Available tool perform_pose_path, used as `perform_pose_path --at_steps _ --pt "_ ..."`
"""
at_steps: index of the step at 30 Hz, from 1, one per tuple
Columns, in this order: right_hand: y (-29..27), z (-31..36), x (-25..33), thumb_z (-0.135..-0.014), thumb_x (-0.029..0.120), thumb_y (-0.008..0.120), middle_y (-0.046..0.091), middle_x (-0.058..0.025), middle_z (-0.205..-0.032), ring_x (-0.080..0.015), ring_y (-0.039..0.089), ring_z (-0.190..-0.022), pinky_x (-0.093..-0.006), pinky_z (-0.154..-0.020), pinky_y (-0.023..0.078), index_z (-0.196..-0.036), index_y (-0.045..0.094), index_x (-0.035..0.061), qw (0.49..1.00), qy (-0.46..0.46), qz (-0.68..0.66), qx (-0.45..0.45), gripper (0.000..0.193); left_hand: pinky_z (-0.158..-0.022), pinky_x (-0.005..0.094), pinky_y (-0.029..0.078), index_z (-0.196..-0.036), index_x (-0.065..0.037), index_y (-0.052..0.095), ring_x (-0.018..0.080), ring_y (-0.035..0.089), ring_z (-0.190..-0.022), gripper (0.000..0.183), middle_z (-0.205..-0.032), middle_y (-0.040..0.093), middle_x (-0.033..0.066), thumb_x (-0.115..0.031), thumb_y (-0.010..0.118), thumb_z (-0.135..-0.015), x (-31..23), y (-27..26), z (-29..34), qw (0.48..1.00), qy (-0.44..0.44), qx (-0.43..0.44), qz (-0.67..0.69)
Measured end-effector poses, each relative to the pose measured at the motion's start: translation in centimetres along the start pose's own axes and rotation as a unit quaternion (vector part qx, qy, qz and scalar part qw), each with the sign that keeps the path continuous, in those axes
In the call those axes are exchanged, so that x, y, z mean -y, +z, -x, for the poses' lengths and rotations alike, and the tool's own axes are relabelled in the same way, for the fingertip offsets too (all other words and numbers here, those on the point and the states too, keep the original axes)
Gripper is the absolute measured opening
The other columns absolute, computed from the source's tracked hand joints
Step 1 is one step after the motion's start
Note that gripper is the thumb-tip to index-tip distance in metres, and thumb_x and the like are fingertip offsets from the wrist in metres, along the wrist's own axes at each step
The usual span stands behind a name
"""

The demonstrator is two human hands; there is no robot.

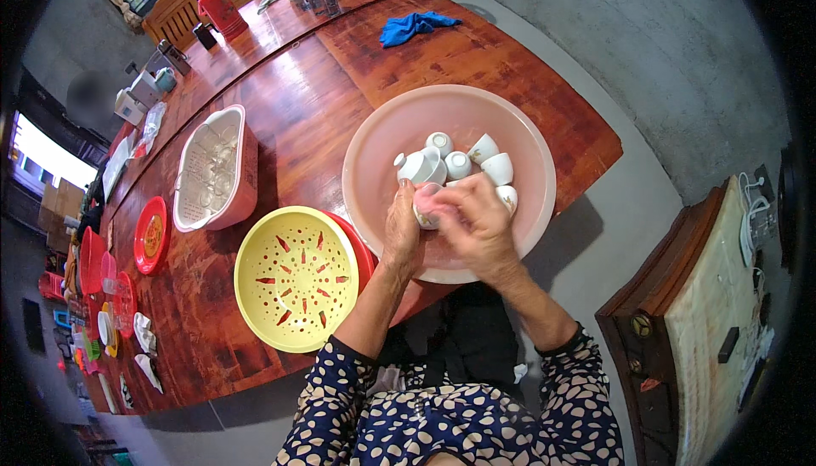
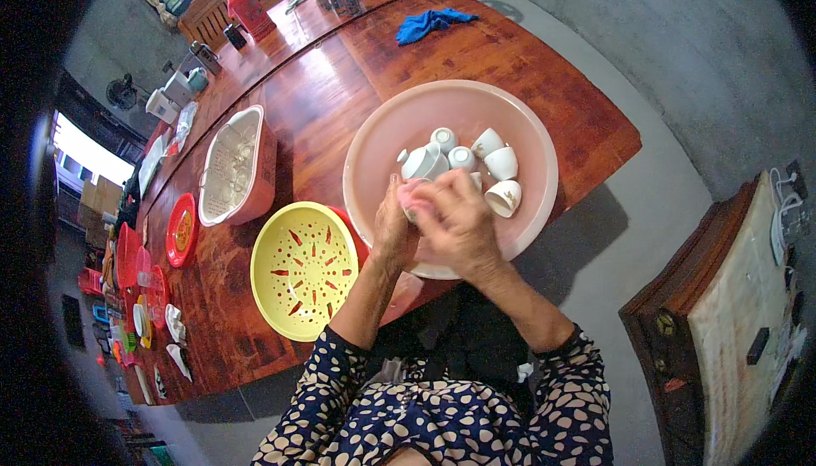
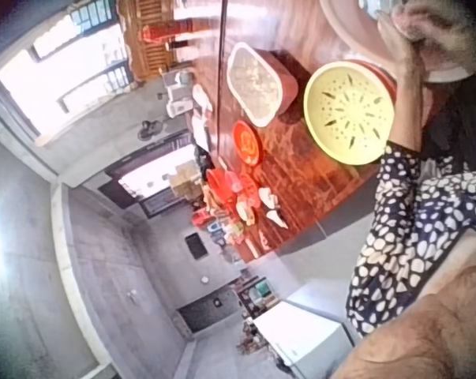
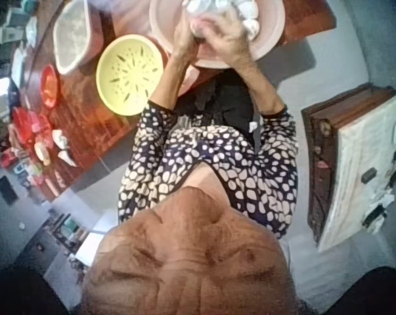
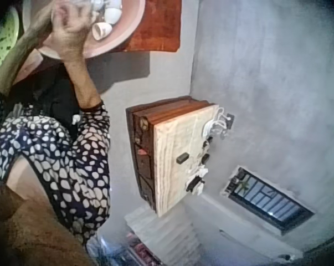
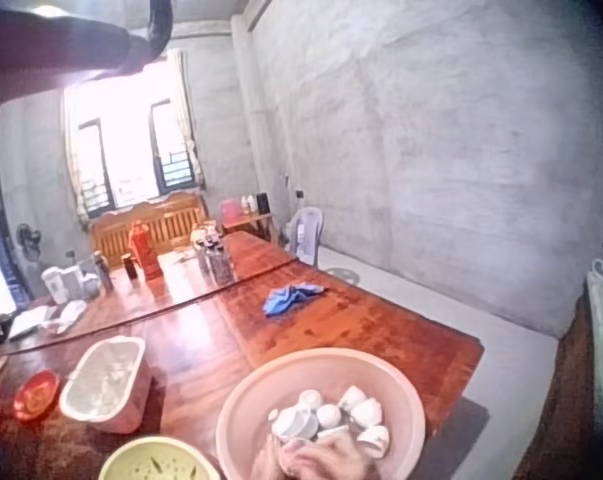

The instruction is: The person washes clear drinking glasses and small white ceramic cups using a pink cloth in a basin of water. They scrub each item individually and place the cleaned glasses into a white plastic basket and the cups into a yellow colander on the wooden table.

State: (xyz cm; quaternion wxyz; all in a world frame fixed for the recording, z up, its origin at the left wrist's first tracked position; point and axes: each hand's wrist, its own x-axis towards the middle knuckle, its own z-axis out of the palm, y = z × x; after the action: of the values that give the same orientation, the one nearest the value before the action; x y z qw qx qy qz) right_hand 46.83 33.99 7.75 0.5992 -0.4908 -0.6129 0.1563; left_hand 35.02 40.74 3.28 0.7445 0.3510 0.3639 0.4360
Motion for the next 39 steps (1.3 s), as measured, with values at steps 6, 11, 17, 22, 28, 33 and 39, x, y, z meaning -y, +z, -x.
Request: perform_pose_path --at_steps 6,11,17,22,28,33,39 --pt "2.0 -1.2 -1.9 -0.078 0.011 0.067 0.057 -0.0098 -0.092 -0.0262 0.058 -0.077 -0.0369 -0.071 0.049 -0.096 0.065 0.0053 0.975 -0.114 0.192 -0.002 0.019 -0.077 0.03 0.05 -0.111 -0.001 0.053 0.018 0.056 -0.093 0.047 -0.099 0.056 0.0093 -0.041 0.029 -0.1 1.5 -0.9 0.3 0.95 0.211 0.026 -0.228" --pt "1.3 -2.5 -4.3 -0.083 0.009 0.062 0.064 -0.0129 -0.088 -0.022 0.062 -0.079 -0.0327 -0.073 0.049 -0.095 0.066 0.0001 0.984 0.137 -0.104 0.052 0.016 -0.073 0.0272 0.047 -0.11 0.0 0.054 0.0147 0.055 -0.09 0.042 -0.097 0.057 0.0088 -0.034 0.032 -0.1 0.8 -0.2 0.6 0.947 0.174 -0.033 -0.266" --pt "1.3 -0.1 -0.6 -0.076 -0.002 0.066 0.065 -0.0086 -0.098 -0.0198 0.06 -0.088 -0.0301 -0.08 0.047 -0.096 0.068 0.0044 0.993 -0.091 0.076 0.019 0.021 -0.075 0.0281 0.044 -0.106 0.002 0.055 0.0146 0.052 -0.085 0.033 -0.092 0.058 0.0089 -0.023 0.034 -0.1 1.8 -1.1 0.1 0.949 0.24 -0.024 -0.204" --pt "1.1 -0.6 -0.9 -0.078 0.002 0.067 0.067 -0.0079 -0.095 -0.0201 0.061 -0.088 -0.0314 -0.079 0.047 -0.095 0.069 0.0043 0.984 -0.132 0.115 0.027 0.017 -0.075 0.0268 0.044 -0.102 0.001 0.053 0.0125 0.051 -0.084 0.032 -0.089 0.056 0.0063 -0.025 0.034 -0.1 1.4 -0.4 0.5 0.955 0.23 0.001 -0.189" --pt "1.6 -1.2 -3.5 -0.081 0.008 0.067 0.067 -0.0121 -0.086 -0.0229 0.064 -0.079 -0.0332 -0.071 0.05 -0.094 0.069 0.0013 0.993 0.106 -0.049 -0.01 0.015 -0.07 0.0253 0.046 -0.104 -0.001 0.056 0.0101 0.054 -0.078 0.039 -0.089 0.058 0.0062 -0.034 0.036 -0.1 -1.1 1.7 1.6 0.993 0.043 -0.061 -0.089" --pt "1.4 -0.4 -2.6 -0.079 0.004 0.066 0.063 -0.0119 -0.084 -0.0229 0.063 -0.076 -0.0343 -0.069 0.05 -0.088 0.067 0.0002 0.997 0.046 0.055 0.013 0.01 -0.061 0.0241 0.047 -0.1 -0.002 0.057 0.0102 0.057 -0.071 0.043 -0.086 0.059 0.0052 -0.04 0.036 -0.1 0.6 -0.2 0.0 0.992 0.095 -0.06 -0.057" --pt "-1.9 0.2 -2.2 -0.082 0.009 0.062 0.059 -0.0109 -0.081 -0.025 0.061 -0.073 -0.0356 -0.069 0.05 -0.085 0.068 0.0027 0.979 0.098 0.135 0.118 0.009 -0.056 0.0253 0.048 -0.1 -0.005 0.055 0.0107 0.058 -0.07 0.044 -0.084 0.059 0.0047 -0.045 0.036 -0.099 -0.4 0.9 0.7 0.986 0.085 -0.108 -0.095"
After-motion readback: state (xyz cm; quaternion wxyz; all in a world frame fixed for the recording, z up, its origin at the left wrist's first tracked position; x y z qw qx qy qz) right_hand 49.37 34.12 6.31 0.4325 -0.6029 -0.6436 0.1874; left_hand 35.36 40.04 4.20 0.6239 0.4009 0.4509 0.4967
